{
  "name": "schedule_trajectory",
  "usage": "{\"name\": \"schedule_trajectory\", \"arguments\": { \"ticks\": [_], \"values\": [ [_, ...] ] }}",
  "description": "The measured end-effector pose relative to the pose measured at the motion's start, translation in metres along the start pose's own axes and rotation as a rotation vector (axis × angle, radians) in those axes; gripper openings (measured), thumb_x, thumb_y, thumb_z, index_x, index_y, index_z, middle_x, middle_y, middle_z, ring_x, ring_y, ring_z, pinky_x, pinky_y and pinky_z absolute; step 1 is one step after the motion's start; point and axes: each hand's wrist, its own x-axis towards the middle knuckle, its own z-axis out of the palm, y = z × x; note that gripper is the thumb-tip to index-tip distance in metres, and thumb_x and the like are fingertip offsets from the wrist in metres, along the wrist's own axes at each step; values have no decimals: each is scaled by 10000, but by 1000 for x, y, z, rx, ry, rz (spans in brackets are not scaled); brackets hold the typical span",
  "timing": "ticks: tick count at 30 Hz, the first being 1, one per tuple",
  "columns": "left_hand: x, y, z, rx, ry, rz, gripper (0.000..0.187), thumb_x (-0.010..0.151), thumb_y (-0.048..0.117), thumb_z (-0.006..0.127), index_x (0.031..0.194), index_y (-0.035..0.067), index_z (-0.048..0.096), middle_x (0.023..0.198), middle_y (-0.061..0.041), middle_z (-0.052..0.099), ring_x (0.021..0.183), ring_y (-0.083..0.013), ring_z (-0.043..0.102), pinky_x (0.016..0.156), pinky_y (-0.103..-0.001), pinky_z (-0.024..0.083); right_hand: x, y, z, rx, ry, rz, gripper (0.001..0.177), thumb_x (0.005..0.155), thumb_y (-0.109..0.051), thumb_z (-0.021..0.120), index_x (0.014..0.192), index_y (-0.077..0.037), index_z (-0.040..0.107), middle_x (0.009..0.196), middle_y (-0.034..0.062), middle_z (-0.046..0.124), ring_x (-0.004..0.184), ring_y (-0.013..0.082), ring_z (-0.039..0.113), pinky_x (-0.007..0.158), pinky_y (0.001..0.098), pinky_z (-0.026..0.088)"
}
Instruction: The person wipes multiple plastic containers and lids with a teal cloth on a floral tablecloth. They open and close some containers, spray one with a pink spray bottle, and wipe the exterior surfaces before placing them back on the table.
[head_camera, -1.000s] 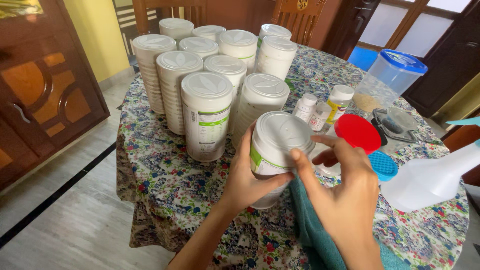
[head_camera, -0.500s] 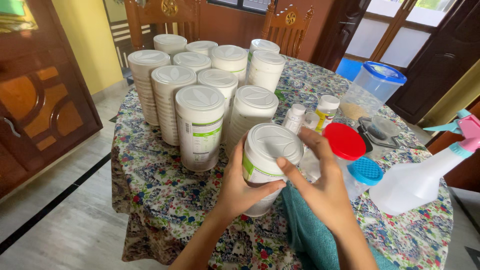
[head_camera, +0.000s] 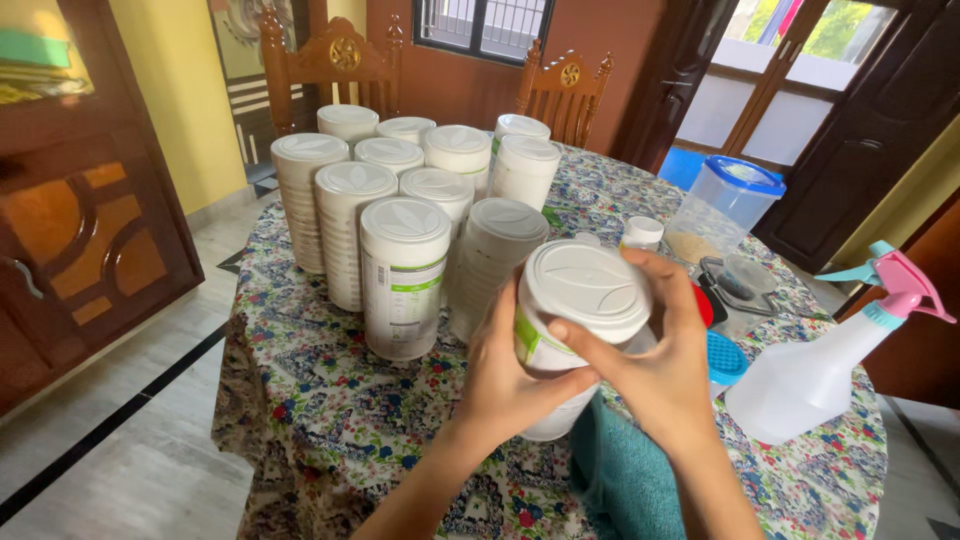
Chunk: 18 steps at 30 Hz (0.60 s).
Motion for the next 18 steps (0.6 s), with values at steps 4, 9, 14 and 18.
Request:
{"name": "schedule_trajectory", "arguments": {
  "ticks": [4, 9, 14, 18],
  "values": [
    [37, 11, 22, 15, 18, 32, 1134, 689, 316, 923, 1586, -6, 307, 1478, -219, 571, 1390, -347, 601, 1131, -431, 515, 35, -20, -35, -153, -80, -46, 792, 754, -236, 881, 1387, 15, 475, 1264, 158, 680, 1190, 217, 678, 1009, 350, 552],
    [104, 9, 46, 200, -12, 262, 1182, 710, 392, 938, 1596, -10, 266, 1506, -265, 511, 1412, -414, 531, 1161, -485, 462, 86, -26, -68, -364, -46, -128, 782, 754, -330, 892, 1372, -4, 542, 1250, 173, 705, 1191, 236, 682, 1015, 376, 535],
    [192, -15, 58, 247, -218, 289, 1201, 663, 416, 944, 1548, -8, 251, 1477, -292, 491, 1349, -448, 523, 1084, -481, 462, 143, 0, -87, -506, 90, -167, 852, 740, -438, 920, 1357, 12, 542, 1229, 208, 707, 1152, 262, 707, 978, 386, 555],
    [245, -48, 66, 268, -297, 216, 1059, 716, 257, 859, 1572, 54, 268, 1455, -285, 516, 1317, -436, 563, 1071, -461, 485, 194, 47, -87, -514, 123, -180, 949, 676, -453, 950, 1368, 17, 502, 1223, 229, 694, 1147, 293, 703, 965, 405, 559]
  ]
}}
